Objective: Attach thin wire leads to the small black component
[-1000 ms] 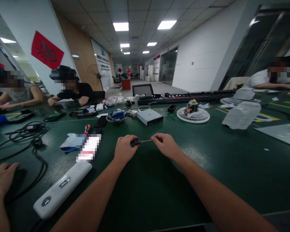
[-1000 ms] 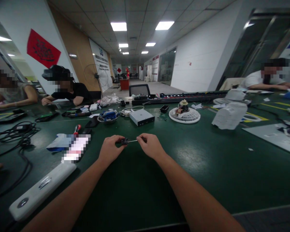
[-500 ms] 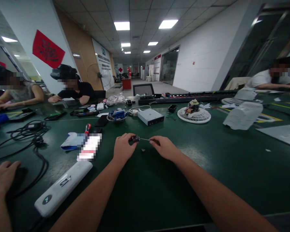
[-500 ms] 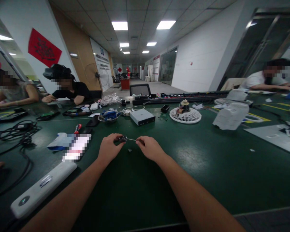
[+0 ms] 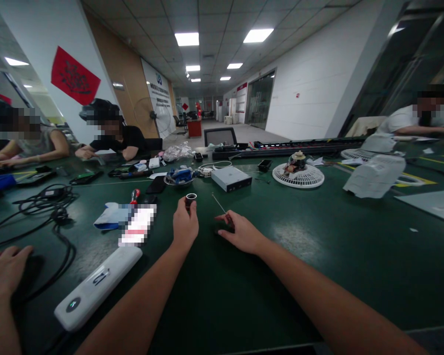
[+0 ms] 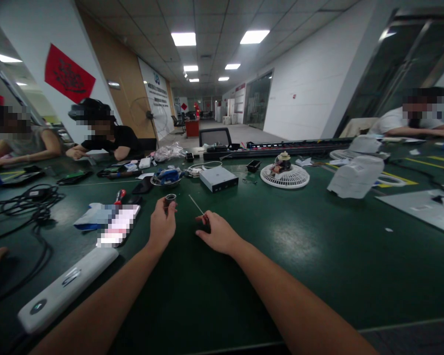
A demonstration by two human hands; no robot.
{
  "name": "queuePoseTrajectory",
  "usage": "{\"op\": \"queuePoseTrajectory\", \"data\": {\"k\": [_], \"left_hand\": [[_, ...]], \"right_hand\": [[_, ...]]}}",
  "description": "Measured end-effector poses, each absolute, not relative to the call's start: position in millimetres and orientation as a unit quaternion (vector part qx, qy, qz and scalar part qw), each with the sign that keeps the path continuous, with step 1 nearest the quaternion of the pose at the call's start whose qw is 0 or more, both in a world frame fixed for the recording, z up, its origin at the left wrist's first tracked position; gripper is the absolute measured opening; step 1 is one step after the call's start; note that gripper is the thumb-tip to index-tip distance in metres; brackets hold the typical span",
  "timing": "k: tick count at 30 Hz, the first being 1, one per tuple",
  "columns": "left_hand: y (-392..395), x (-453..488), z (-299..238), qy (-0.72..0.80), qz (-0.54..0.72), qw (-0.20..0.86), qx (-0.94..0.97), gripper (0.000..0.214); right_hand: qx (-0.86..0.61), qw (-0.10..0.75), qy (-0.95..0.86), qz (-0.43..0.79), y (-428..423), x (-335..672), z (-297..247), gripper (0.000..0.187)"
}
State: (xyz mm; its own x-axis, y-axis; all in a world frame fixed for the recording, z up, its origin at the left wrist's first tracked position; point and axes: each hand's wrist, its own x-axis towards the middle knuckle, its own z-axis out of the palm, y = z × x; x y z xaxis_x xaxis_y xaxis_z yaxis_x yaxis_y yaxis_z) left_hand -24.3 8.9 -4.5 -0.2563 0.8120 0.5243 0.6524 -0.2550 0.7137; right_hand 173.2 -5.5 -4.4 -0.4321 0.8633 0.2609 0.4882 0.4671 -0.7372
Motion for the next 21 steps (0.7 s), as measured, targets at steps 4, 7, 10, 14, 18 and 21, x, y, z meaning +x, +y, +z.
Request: {"op": "queuePoseTrajectory", "data": {"k": [4,7,10,14,18,21], "left_hand": [[7.5,-22.4,-3.1,0.635,0.491,0.083,0.591,0.029],[6.0,-20.4,-0.6,0.650,0.498,0.068,0.570,0.025],[7.0,-19.8,-0.2,0.673,0.481,0.083,0.555,0.028],[8.9,-20.6,-3.4,0.691,0.425,0.119,0.572,0.034],[5.6,-19.9,-6.1,0.653,0.363,0.126,0.653,0.018],[1.5,-17.7,-5.9,0.620,0.317,0.098,0.711,0.015]], "right_hand": [[-0.420,0.280,-0.813,0.291,-5.1,171.3,-6.2,0.024],[-0.423,0.276,-0.810,0.298,-4.2,172.7,-4.7,0.022],[-0.435,0.278,-0.805,0.292,-3.4,176.1,-2.5,0.016],[-0.466,0.273,-0.803,0.254,-2.6,178.9,-1.3,0.012],[-0.477,0.287,-0.792,0.250,-2.1,178.2,-0.9,0.013],[-0.487,0.320,-0.776,0.242,-1.4,177.8,0.3,0.016]]}}
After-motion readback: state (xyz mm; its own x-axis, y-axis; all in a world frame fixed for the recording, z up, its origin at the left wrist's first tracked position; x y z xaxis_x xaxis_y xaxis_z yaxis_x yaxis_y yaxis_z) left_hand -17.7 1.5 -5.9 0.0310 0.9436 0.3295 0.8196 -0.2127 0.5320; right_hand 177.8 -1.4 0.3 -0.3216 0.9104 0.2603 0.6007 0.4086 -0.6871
